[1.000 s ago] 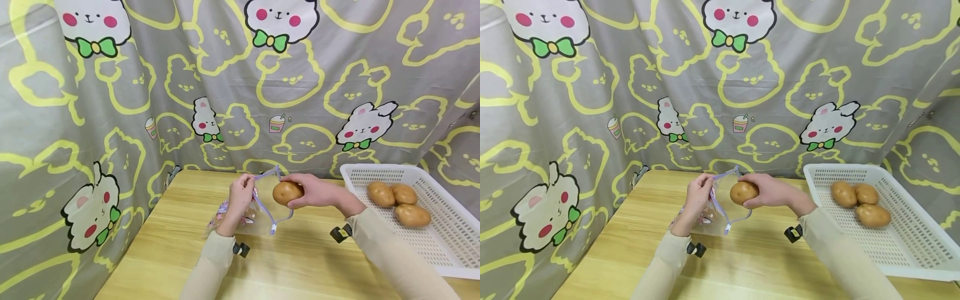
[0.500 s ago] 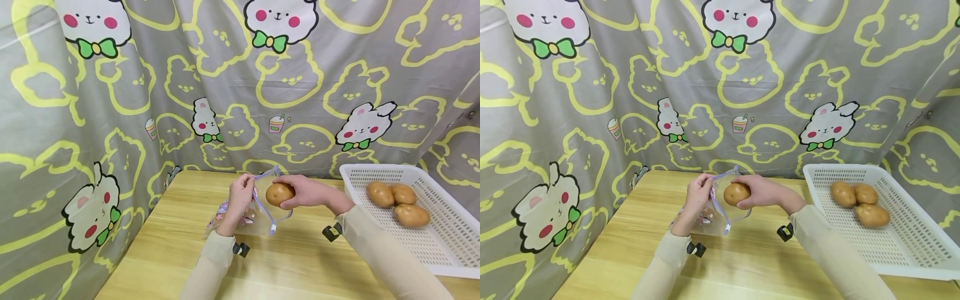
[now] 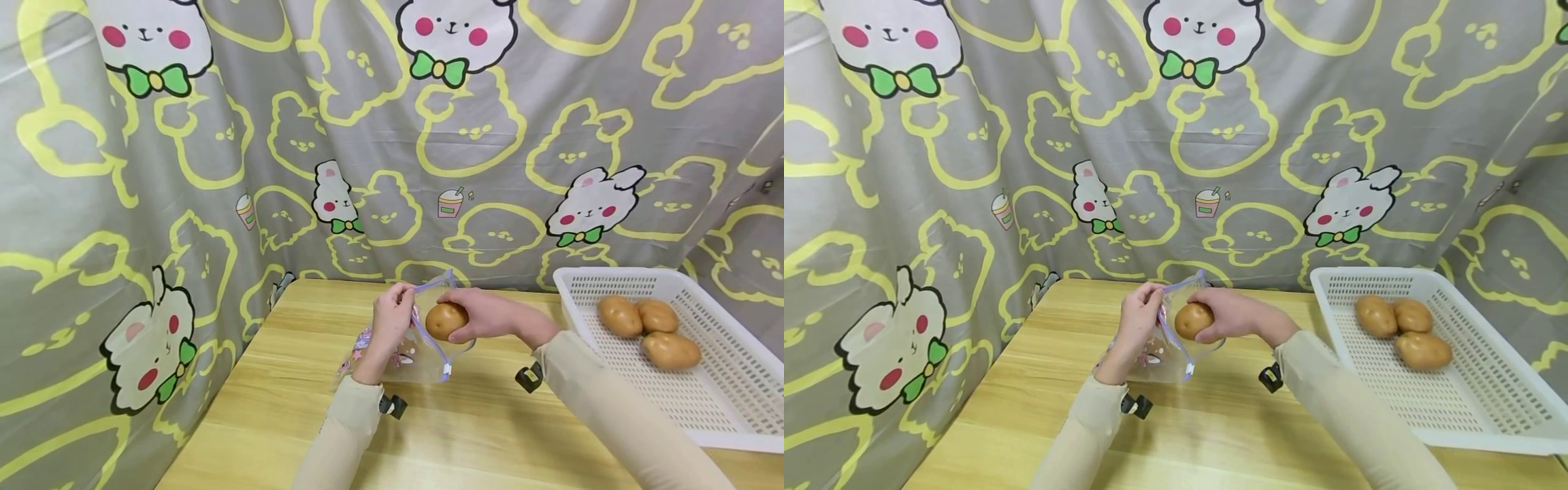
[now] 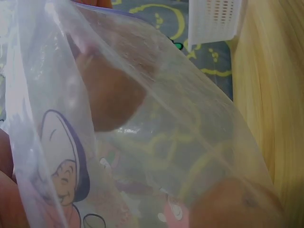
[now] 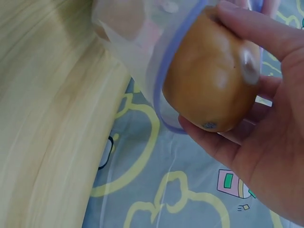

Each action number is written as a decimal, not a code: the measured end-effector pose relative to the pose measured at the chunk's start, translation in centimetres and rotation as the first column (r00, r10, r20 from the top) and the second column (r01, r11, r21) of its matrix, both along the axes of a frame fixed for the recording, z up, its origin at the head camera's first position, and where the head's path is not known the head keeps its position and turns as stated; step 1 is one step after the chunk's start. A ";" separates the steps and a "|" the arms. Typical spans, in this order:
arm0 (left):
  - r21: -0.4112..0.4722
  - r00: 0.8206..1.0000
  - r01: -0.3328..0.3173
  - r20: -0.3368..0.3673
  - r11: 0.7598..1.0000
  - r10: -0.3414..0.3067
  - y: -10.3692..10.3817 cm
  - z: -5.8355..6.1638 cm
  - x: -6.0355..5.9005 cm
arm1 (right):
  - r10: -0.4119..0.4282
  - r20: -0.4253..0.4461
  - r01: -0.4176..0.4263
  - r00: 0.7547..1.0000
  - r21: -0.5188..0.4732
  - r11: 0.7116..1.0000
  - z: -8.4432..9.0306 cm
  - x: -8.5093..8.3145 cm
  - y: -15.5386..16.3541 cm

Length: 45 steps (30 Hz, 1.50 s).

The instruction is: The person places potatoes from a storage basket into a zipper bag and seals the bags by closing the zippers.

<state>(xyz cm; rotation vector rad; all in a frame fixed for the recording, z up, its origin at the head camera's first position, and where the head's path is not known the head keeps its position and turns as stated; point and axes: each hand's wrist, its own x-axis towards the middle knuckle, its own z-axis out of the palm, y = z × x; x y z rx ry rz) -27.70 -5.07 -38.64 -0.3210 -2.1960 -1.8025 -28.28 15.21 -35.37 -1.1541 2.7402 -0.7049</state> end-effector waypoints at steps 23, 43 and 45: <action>0.015 1.000 -0.010 0.019 1.000 0.010 -0.1 0.1 0.0 | 0.029 0.026 -0.029 0.999 -0.002 1.000 -1.1 -0.4 -0.7; 0.022 1.000 -0.008 0.015 1.000 0.007 -0.2 0.0 -0.1 | -0.016 -0.068 0.015 0.998 -0.018 1.000 0.8 1.3 3.0; 0.019 1.000 -0.007 0.014 1.000 0.006 -0.2 0.0 -0.1 | -0.034 -0.088 0.033 0.996 -0.010 0.999 1.0 1.4 4.1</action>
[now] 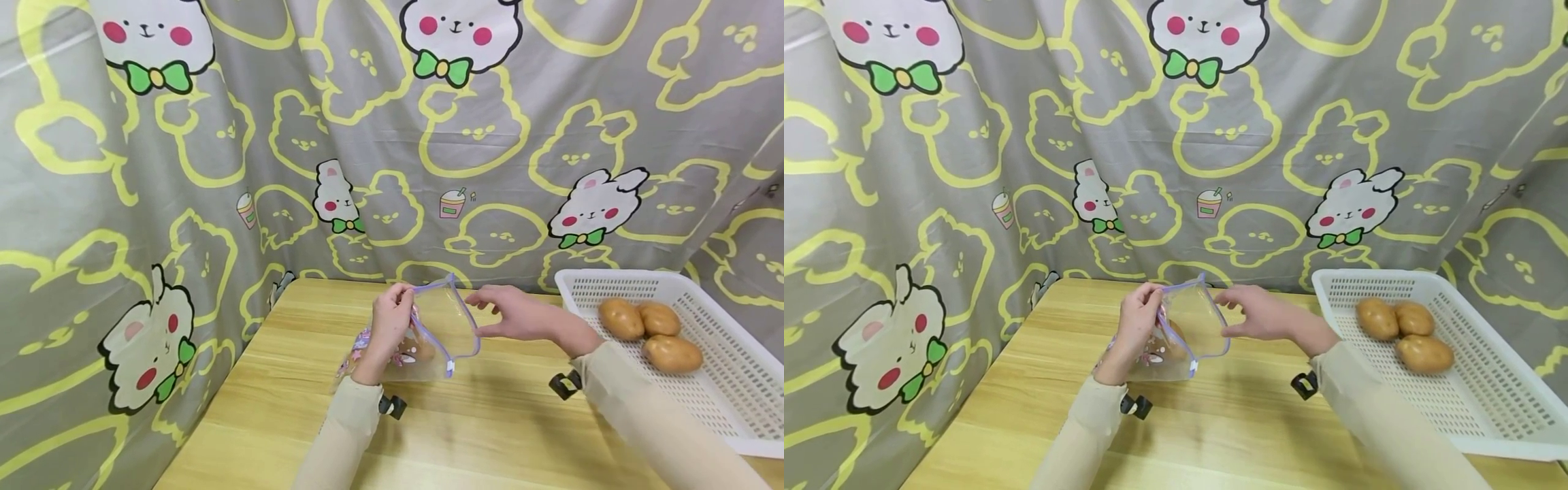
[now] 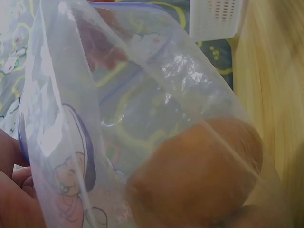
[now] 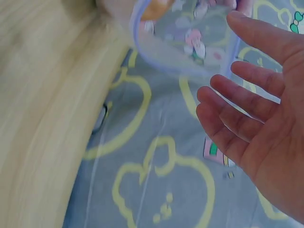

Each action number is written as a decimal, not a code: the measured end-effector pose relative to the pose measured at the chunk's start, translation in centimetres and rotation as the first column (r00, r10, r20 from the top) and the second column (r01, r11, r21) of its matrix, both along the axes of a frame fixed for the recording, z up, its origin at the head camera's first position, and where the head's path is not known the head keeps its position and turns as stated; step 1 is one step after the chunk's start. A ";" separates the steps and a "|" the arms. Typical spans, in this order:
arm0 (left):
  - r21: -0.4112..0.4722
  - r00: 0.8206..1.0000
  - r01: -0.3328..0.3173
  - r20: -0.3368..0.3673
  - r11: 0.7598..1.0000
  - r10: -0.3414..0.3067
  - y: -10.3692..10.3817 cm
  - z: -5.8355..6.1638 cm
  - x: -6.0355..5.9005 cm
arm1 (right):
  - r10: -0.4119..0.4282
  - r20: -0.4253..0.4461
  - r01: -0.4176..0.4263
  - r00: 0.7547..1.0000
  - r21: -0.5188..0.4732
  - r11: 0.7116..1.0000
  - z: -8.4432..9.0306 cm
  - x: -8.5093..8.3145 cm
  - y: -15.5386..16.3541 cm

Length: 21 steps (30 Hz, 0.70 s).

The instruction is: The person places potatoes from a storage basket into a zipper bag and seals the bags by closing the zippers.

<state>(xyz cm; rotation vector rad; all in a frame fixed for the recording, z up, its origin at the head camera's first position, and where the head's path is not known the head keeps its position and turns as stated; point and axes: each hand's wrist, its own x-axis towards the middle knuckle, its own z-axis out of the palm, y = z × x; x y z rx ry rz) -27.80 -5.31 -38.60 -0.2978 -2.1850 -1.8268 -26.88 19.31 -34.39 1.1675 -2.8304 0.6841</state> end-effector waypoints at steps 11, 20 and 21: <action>0.008 1.000 -0.008 -0.013 1.000 0.009 0.0 0.0 0.0 | -0.163 -0.006 0.163 0.987 0.043 0.986 0.7 1.7 7.2; 0.027 1.000 -0.006 -0.008 1.000 0.006 0.0 0.0 0.0 | -0.229 -0.065 0.230 0.971 0.009 0.973 0.3 3.1 12.4; 0.024 1.000 -0.007 -0.003 1.000 0.007 0.0 0.0 0.0 | -0.234 -0.074 0.236 0.969 0.011 0.972 0.1 3.3 13.0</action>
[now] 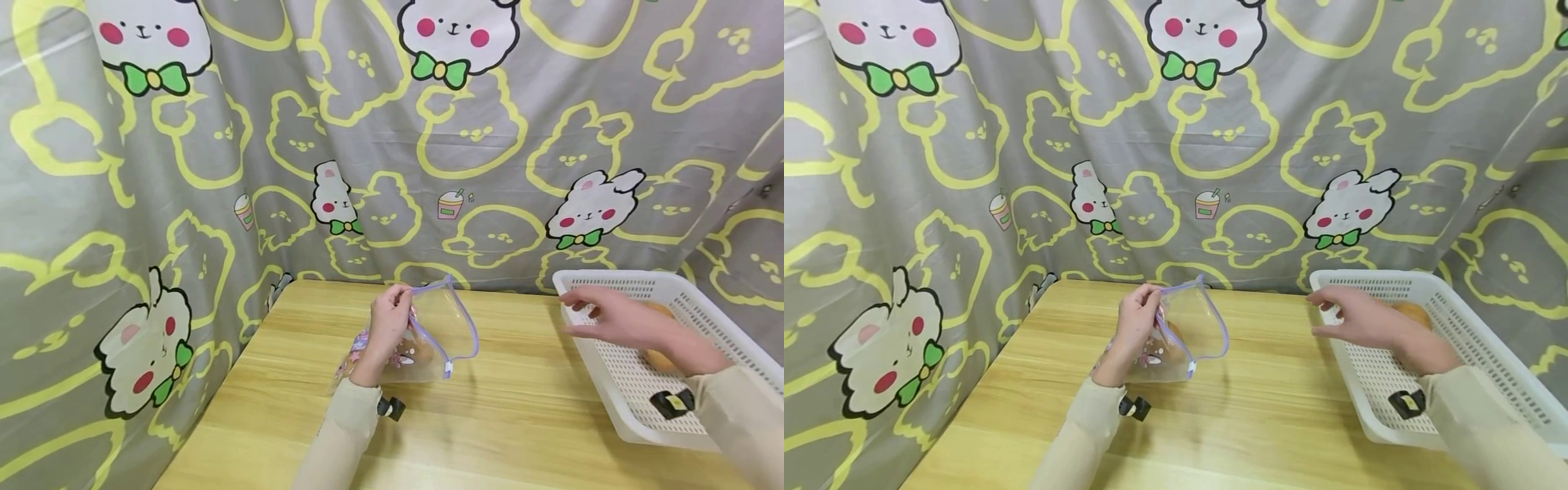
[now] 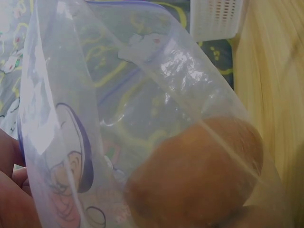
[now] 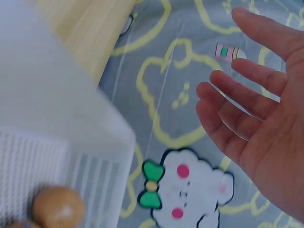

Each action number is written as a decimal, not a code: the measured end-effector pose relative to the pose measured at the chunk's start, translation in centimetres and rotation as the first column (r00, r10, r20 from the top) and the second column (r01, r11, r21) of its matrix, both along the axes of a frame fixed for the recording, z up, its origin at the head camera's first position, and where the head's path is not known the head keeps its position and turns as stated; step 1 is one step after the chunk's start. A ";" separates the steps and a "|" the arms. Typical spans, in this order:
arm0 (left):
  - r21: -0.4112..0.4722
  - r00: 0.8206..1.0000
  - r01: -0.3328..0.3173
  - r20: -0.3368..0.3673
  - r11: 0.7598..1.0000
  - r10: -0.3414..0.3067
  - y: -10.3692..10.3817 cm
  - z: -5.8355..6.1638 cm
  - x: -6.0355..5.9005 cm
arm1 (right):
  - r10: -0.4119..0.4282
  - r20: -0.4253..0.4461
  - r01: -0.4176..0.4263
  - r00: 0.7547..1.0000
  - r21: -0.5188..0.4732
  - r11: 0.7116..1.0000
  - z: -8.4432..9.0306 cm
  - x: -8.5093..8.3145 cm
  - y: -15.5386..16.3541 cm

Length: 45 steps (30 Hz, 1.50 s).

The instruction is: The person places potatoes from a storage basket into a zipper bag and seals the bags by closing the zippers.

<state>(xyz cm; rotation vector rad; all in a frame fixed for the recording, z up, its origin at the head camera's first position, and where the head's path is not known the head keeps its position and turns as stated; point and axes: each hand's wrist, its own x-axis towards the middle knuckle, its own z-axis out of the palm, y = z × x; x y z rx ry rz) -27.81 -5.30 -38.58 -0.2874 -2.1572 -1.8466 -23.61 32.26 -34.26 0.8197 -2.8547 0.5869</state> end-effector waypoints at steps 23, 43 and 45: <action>-0.014 0.999 -0.018 0.034 1.000 0.018 0.3 4.4 3.6 | -0.211 -0.103 0.216 0.972 0.031 0.976 -3.3 2.4 9.6; -0.032 1.000 -0.013 0.009 0.999 0.013 -0.2 0.3 0.2 | -0.325 0.103 0.311 0.940 0.130 0.942 -5.1 1.0 14.8; -0.039 1.000 -0.013 0.009 0.999 0.013 -0.2 0.3 0.2 | -0.306 0.121 0.290 0.944 0.132 0.948 -5.4 0.8 15.3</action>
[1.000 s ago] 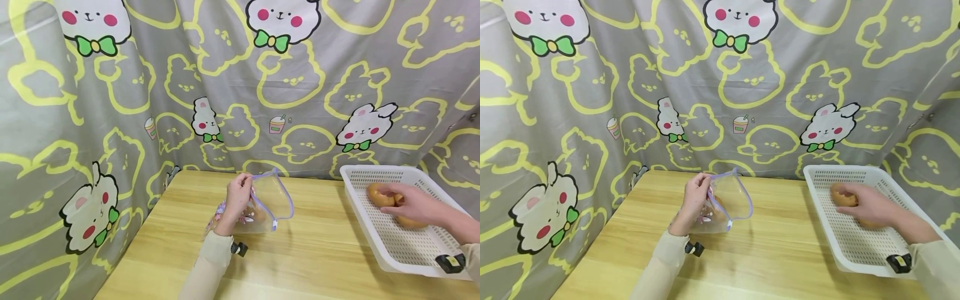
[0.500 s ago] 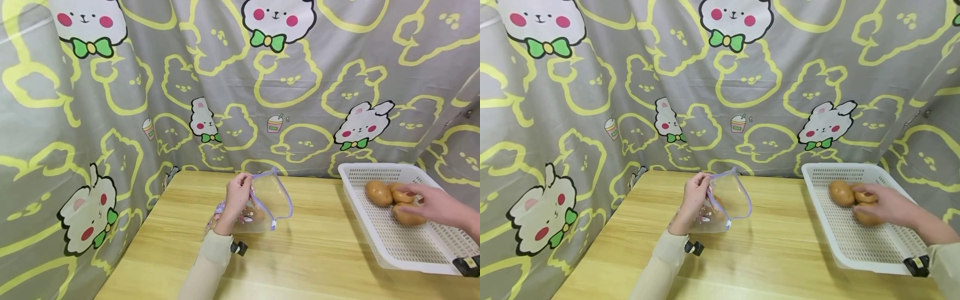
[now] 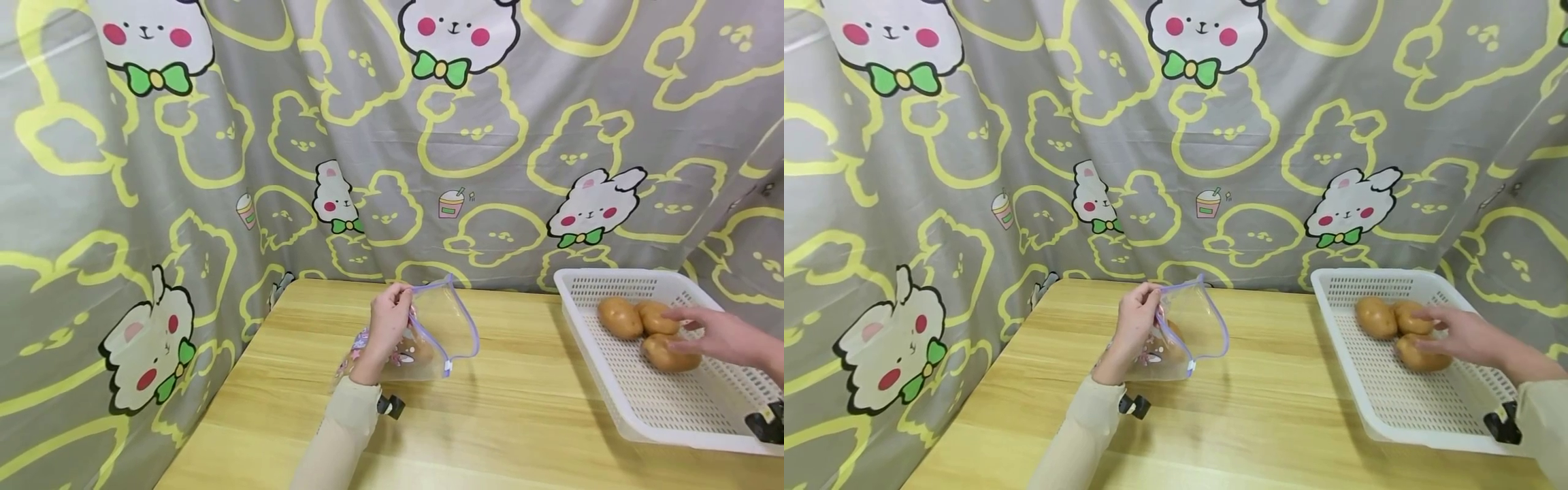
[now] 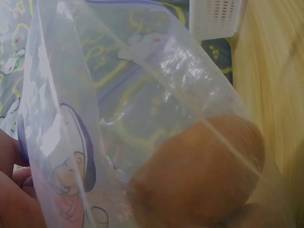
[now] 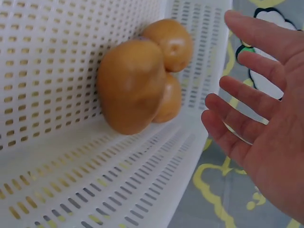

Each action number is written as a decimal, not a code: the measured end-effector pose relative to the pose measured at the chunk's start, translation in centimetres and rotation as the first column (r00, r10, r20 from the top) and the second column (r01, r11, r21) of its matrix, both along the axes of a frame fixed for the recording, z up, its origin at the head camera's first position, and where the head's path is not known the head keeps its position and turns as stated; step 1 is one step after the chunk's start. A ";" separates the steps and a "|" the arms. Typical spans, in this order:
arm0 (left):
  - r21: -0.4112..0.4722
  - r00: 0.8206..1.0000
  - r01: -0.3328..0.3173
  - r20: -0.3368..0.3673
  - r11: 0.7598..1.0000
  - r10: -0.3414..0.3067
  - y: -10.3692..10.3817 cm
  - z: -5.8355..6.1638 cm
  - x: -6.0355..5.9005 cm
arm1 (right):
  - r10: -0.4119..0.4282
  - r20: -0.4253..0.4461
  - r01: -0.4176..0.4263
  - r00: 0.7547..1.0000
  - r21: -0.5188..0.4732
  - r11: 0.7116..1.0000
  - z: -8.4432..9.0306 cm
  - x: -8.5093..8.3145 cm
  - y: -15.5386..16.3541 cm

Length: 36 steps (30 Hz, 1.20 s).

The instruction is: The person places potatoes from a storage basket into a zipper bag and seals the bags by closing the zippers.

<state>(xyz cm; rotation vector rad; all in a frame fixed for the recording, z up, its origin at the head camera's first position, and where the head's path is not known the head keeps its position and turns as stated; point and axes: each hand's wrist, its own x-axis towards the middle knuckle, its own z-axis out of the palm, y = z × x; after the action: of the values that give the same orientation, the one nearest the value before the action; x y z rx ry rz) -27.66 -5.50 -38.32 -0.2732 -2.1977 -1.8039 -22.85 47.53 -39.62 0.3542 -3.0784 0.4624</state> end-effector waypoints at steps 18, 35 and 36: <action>0.015 1.000 0.004 -0.003 1.000 -0.004 0.0 0.1 0.0 | 0.096 0.094 -0.090 0.991 -0.057 0.994 -1.7 -2.5 1.2; 0.011 1.000 0.012 -0.020 1.000 -0.011 -0.1 3.5 2.9 | 0.109 0.060 -0.108 0.992 -0.028 0.994 -3.8 -3.1 1.7; 0.012 1.000 0.012 -0.018 1.000 -0.011 -0.1 3.6 3.1 | 0.111 0.059 -0.110 0.992 -0.025 0.994 -3.9 -3.1 1.8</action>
<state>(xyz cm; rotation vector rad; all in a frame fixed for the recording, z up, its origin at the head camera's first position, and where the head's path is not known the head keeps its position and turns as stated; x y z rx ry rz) -24.55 -5.60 -34.72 -0.2988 -2.1766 -1.8132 -25.96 49.29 -43.56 0.5219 -3.1209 0.5189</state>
